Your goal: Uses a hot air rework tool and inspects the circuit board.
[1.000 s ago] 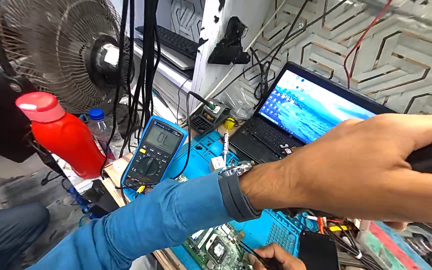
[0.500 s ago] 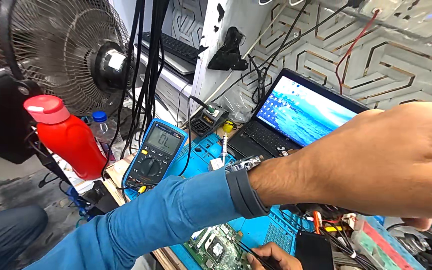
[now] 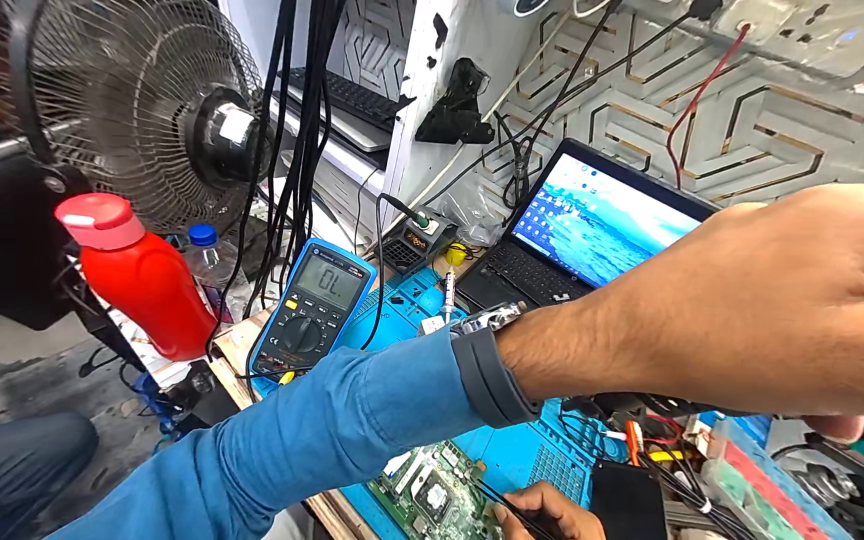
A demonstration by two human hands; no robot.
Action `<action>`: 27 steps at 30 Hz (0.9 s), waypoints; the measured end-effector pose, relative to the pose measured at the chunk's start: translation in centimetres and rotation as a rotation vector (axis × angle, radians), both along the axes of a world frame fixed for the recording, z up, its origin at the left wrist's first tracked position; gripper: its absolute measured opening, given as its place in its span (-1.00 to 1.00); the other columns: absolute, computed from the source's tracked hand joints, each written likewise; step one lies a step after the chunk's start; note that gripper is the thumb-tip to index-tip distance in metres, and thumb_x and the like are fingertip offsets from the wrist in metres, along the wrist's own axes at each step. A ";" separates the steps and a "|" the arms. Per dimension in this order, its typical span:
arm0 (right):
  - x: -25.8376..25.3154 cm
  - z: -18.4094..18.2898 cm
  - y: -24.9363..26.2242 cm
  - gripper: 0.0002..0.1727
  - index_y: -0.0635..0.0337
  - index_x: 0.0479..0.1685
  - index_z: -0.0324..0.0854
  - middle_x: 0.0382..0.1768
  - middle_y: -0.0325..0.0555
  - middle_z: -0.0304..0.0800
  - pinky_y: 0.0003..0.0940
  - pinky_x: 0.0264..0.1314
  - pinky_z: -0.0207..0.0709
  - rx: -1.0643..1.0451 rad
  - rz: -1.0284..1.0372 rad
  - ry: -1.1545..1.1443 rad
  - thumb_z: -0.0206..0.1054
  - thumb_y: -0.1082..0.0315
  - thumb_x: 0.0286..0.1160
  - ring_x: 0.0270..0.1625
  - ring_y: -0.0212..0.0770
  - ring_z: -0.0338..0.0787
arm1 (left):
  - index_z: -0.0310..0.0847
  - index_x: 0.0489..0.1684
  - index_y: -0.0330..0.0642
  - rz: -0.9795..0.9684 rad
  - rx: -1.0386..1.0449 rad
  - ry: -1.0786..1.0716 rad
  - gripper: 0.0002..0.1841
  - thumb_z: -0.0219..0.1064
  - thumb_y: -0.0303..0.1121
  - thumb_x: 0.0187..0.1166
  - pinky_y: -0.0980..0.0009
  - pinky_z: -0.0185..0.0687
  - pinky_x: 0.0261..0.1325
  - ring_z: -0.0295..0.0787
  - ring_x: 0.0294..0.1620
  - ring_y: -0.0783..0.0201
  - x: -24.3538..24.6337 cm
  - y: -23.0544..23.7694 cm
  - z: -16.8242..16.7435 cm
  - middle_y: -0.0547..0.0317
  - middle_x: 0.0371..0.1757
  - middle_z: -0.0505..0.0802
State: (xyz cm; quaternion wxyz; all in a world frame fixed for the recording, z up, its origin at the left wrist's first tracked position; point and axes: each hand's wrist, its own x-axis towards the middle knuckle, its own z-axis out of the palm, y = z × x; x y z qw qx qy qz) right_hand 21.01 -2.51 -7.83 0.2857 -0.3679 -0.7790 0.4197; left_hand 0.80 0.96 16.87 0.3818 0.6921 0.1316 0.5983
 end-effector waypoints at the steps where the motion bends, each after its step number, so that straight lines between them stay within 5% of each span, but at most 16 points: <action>1: 0.0 0.0 0.0 -0.90 0.18 -0.27 0.81 -0.44 -0.23 0.88 -0.39 -0.43 0.73 0.002 0.000 0.000 0.58 0.39 0.32 -0.47 -0.37 0.81 | 0.56 0.09 -0.51 0.001 0.003 0.006 -0.83 0.24 -0.65 0.64 0.46 0.60 -0.73 0.62 -0.70 0.34 0.0 0.0 0.1 0.00 -0.53 0.67; 7: -0.1 0.0 0.0 -0.90 0.19 -0.27 0.81 -0.44 -0.21 0.88 -0.37 -0.44 0.74 0.006 0.002 0.002 0.58 0.40 0.32 -0.48 -0.36 0.81 | 0.60 -0.05 -0.55 0.005 0.031 0.000 -0.89 0.25 -0.65 0.61 0.37 0.71 -0.63 0.66 -0.67 0.28 -0.4 0.0 0.4 -0.03 -0.49 0.72; 16: 0.0 -0.1 0.0 -0.91 0.18 -0.27 0.81 -0.44 -0.22 0.88 -0.39 -0.45 0.72 0.001 0.002 0.005 0.57 0.40 0.32 -0.48 -0.37 0.81 | 0.56 0.13 -0.53 0.007 0.003 0.001 -0.80 0.25 -0.66 0.62 0.45 0.62 -0.70 0.63 -0.68 0.32 -0.1 0.0 0.0 -0.02 -0.50 0.69; 27: -0.1 0.2 -0.1 -0.91 0.18 -0.27 0.81 -0.44 -0.22 0.88 -0.39 -0.48 0.72 -0.016 0.002 0.011 0.57 0.41 0.32 -0.50 -0.36 0.81 | 0.61 -0.03 -0.57 0.012 0.033 -0.028 -0.88 0.26 -0.65 0.61 0.39 0.71 -0.60 0.69 -0.60 0.28 -0.3 0.1 0.2 -0.07 -0.44 0.73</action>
